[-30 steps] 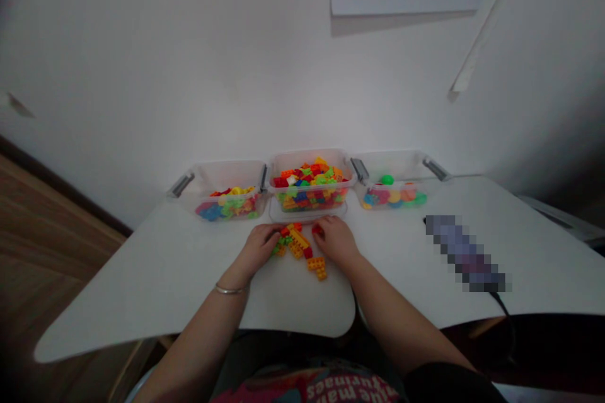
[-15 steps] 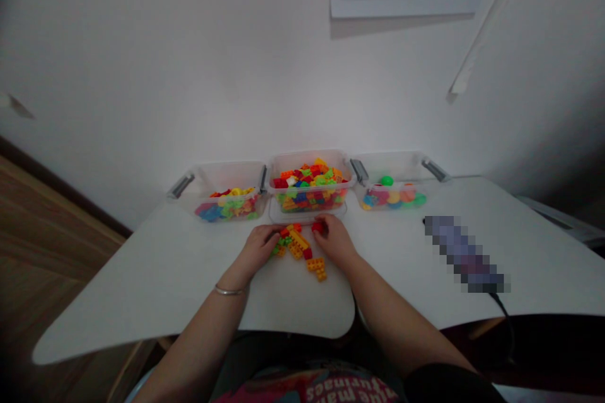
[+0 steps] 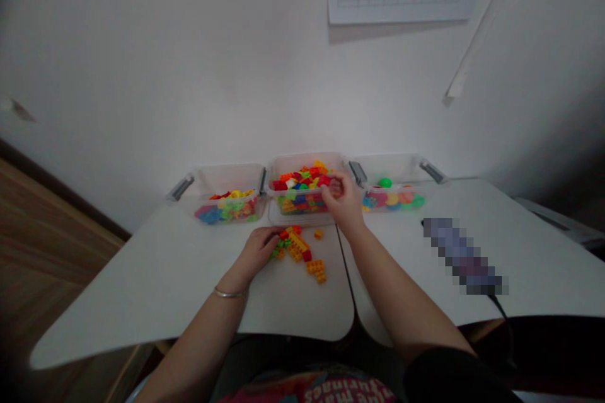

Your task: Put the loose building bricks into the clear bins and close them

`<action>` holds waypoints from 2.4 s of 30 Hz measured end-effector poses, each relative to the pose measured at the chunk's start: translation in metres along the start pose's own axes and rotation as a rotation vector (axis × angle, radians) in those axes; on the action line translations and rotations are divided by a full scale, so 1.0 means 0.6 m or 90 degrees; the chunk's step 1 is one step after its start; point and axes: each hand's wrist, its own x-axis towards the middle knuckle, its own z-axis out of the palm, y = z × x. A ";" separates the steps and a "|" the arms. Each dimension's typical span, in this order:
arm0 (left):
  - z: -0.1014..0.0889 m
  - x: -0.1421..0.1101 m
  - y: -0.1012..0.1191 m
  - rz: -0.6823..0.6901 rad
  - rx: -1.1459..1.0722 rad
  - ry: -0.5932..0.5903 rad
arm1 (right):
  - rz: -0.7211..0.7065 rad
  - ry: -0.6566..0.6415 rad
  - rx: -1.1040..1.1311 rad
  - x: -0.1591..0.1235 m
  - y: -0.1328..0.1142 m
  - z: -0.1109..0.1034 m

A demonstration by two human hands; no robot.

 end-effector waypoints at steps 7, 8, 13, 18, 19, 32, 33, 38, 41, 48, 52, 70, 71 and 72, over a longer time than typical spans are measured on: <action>0.000 -0.001 -0.001 0.015 -0.008 0.007 | 0.050 -0.012 -0.056 0.114 -0.015 0.036; 0.001 -0.001 -0.003 0.016 -0.009 0.008 | 0.073 -0.047 -0.095 0.122 -0.017 0.044; 0.006 -0.001 -0.011 0.019 -0.015 0.016 | 0.172 -0.216 -0.235 0.145 -0.021 0.086; 0.006 -0.001 -0.009 0.013 -0.009 0.017 | 0.146 -0.245 -0.324 0.151 -0.011 0.107; 0.006 -0.001 -0.008 0.011 -0.007 0.016 | 0.129 -0.248 -0.345 0.152 -0.008 0.108; 0.001 0.001 0.000 0.012 -0.002 0.013 | -0.238 -0.028 -0.181 0.076 -0.059 0.072; 0.000 0.000 0.000 0.012 -0.002 0.013 | -0.255 -0.034 -0.166 0.055 -0.063 0.065; 0.001 -0.001 -0.001 0.010 -0.009 0.006 | -0.218 -0.109 -0.126 -0.046 -0.043 0.026; 0.002 0.000 -0.002 0.015 -0.008 0.010 | -0.177 -0.245 -0.188 -0.086 -0.007 0.002; 0.005 0.000 -0.004 0.012 -0.003 0.020 | -0.104 -0.424 -0.290 -0.138 0.047 -0.033; 0.009 -0.001 -0.008 0.020 0.002 0.034 | -0.106 -0.429 -0.301 -0.145 0.048 -0.035; 0.004 -0.003 -0.005 0.015 -0.005 0.027 | -0.069 -0.291 -0.249 -0.127 0.035 -0.036; 0.003 -0.003 -0.004 0.014 -0.005 0.028 | -0.073 -0.246 -0.233 -0.117 0.026 -0.037; 0.003 -0.003 -0.003 0.011 -0.005 0.028 | -0.076 -0.201 -0.219 -0.104 0.017 -0.039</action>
